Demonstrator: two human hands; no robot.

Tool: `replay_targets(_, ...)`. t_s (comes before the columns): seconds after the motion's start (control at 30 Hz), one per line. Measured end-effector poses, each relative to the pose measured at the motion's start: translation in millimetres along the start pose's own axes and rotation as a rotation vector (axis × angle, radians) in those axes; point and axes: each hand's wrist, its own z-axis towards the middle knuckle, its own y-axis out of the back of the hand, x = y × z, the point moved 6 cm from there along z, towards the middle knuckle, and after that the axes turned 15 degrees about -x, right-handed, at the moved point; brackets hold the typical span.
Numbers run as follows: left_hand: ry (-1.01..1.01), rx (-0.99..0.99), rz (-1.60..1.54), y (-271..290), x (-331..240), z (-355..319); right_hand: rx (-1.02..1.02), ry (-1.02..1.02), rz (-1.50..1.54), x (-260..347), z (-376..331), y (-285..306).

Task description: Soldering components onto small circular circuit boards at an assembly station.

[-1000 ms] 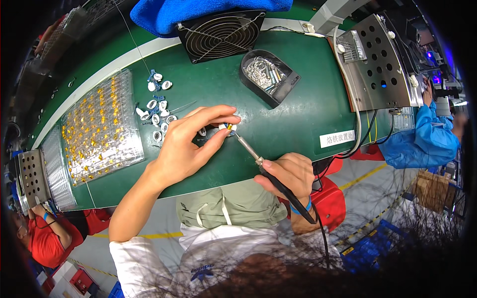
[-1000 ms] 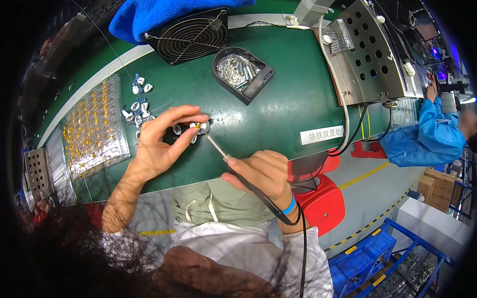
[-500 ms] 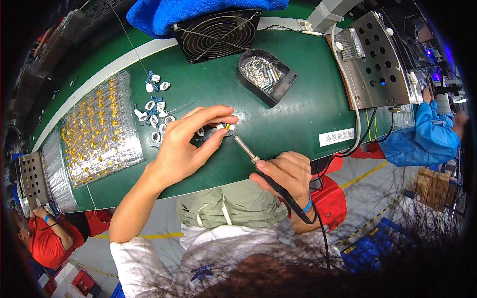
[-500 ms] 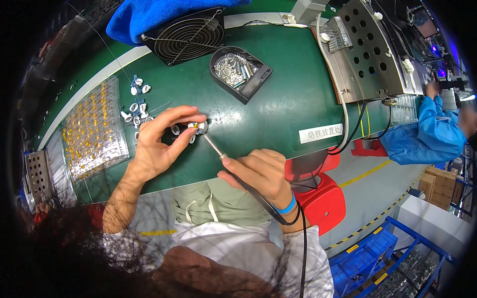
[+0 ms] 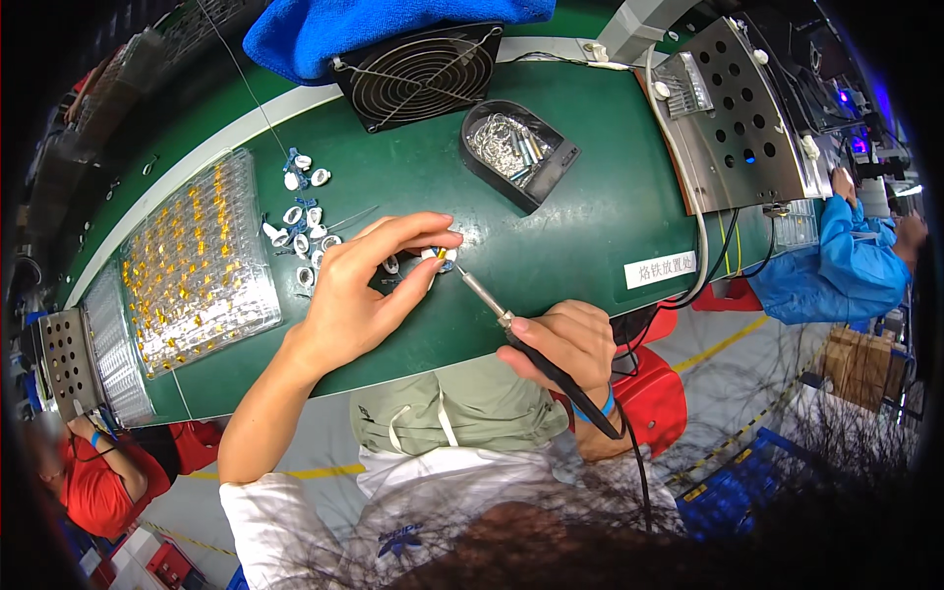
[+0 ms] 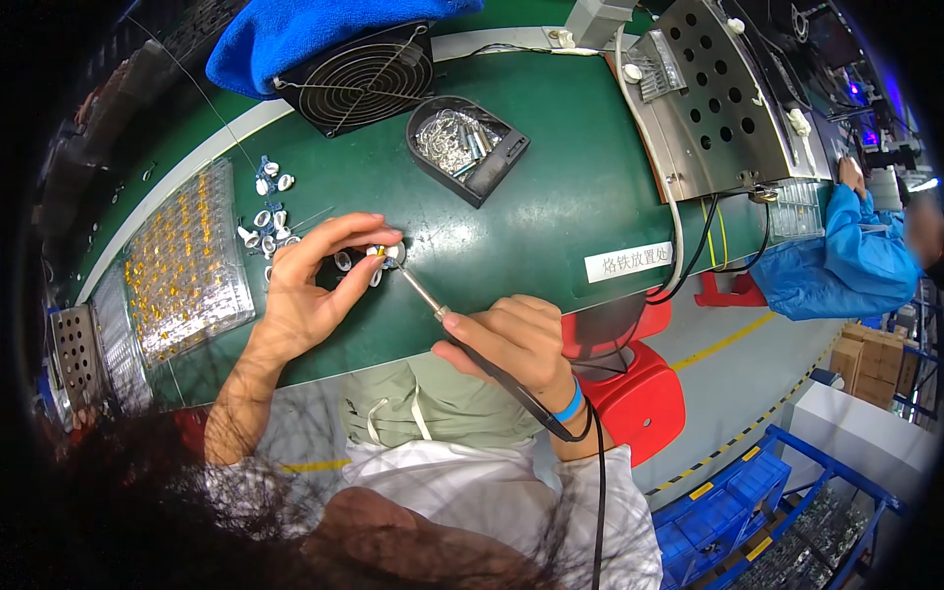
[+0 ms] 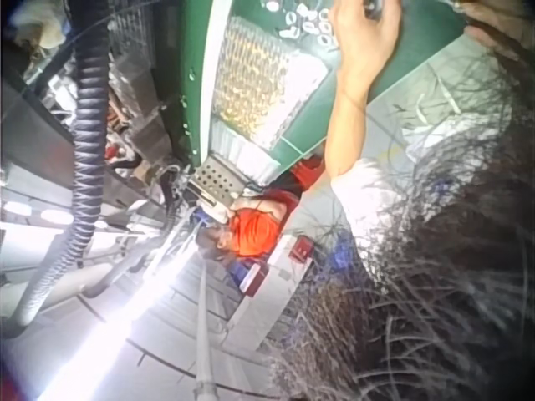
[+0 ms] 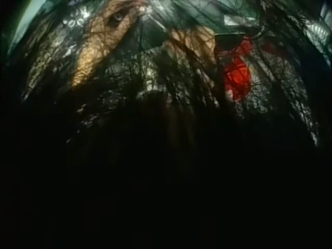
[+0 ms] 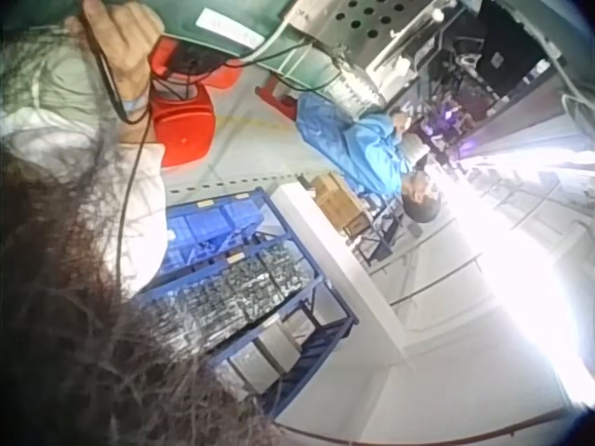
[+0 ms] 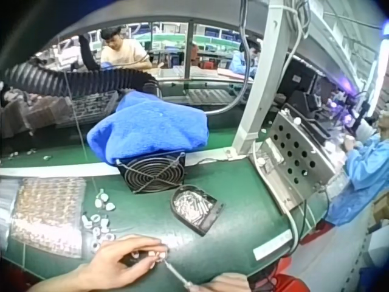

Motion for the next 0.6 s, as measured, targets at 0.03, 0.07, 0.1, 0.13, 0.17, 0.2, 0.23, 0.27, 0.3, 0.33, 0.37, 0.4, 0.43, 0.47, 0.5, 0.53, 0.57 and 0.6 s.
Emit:
replay_targets(0.03, 0.002, 0.0, 0.002, -0.1, 0.0, 0.0, 0.006, -0.003, -0.006, 0.4, 0.1, -0.5)
replay_targets(0.07, 0.004, 0.001, 0.005, 0.0, 0.0, 0.0, 0.01, -0.004, -0.012, 0.6, 0.3, -1.2)
replay_targets(0.1, 0.005, 0.002, 0.007, 0.0, -0.2, 0.1, 0.017, -0.005, -0.017, 0.9, 0.5, -1.9)
replay_targets(0.13, 0.006, 0.003, 0.009, 0.1, -0.5, 0.2, 0.024, -0.005, -0.022, 1.1, 0.7, -2.4)
replay_targets(0.17, 0.008, 0.004, 0.01, 0.2, -0.8, 0.1, 0.033, -0.006, -0.032, 1.2, 0.7, -3.2)
replay_targets(0.2, 0.011, 0.005, 0.012, 0.2, -1.4, 0.0, 0.034, -0.008, -0.03, 1.6, 1.1, -3.0)
replay_targets(0.23, 0.017, 0.018, 0.022, 0.0, -1.4, -0.3, 0.036, -0.008, -0.036, 1.7, 1.2, -3.0)
replay_targets(0.27, 0.023, 0.031, 0.031, 0.2, -1.5, -0.6, 0.038, -0.009, -0.046, 1.8, 1.2, -3.1)
replay_targets(0.3, 0.029, 0.043, 0.041, 0.0, -1.3, -0.8, 0.036, -0.01, -0.043, 2.0, 1.3, -3.0)
replay_targets(0.33, 0.024, 0.033, 0.031, 0.0, -1.4, -0.2, 0.034, -0.01, -0.043, 1.9, 1.4, -3.1)
replay_targets(0.37, 0.02, 0.021, 0.021, -0.2, -1.4, 0.2, 0.034, -0.01, -0.045, 1.8, 1.4, -3.2)
replay_targets(0.4, 0.016, 0.007, 0.011, 0.1, -1.5, 0.5, 0.034, -0.01, -0.042, 1.8, 1.4, -3.2)
replay_targets(0.43, 0.016, 0.008, 0.012, 0.1, -1.3, 0.5, 0.034, -0.01, -0.042, 1.6, 1.4, -3.2)
replay_targets(0.47, 0.016, 0.009, 0.014, 0.3, -1.2, 0.3, 0.034, -0.01, -0.045, 1.6, 1.5, -3.3)
replay_targets(0.5, 0.016, 0.011, 0.016, 0.5, -1.3, 0.2, 0.038, -0.009, -0.046, 1.6, 1.5, -3.5)
replay_targets(0.53, 0.013, 0.012, 0.017, 0.6, -1.3, 0.4, 0.043, -0.008, -0.051, 1.6, 1.6, -3.4)
replay_targets(0.57, 0.011, 0.014, 0.016, 0.6, -1.4, 0.6, 0.048, -0.007, -0.055, 1.7, 1.7, -3.4)
replay_targets(0.6, 0.009, 0.015, 0.016, 0.6, -1.7, 0.5, 0.048, -0.009, -0.054, 1.9, 1.8, -3.3)
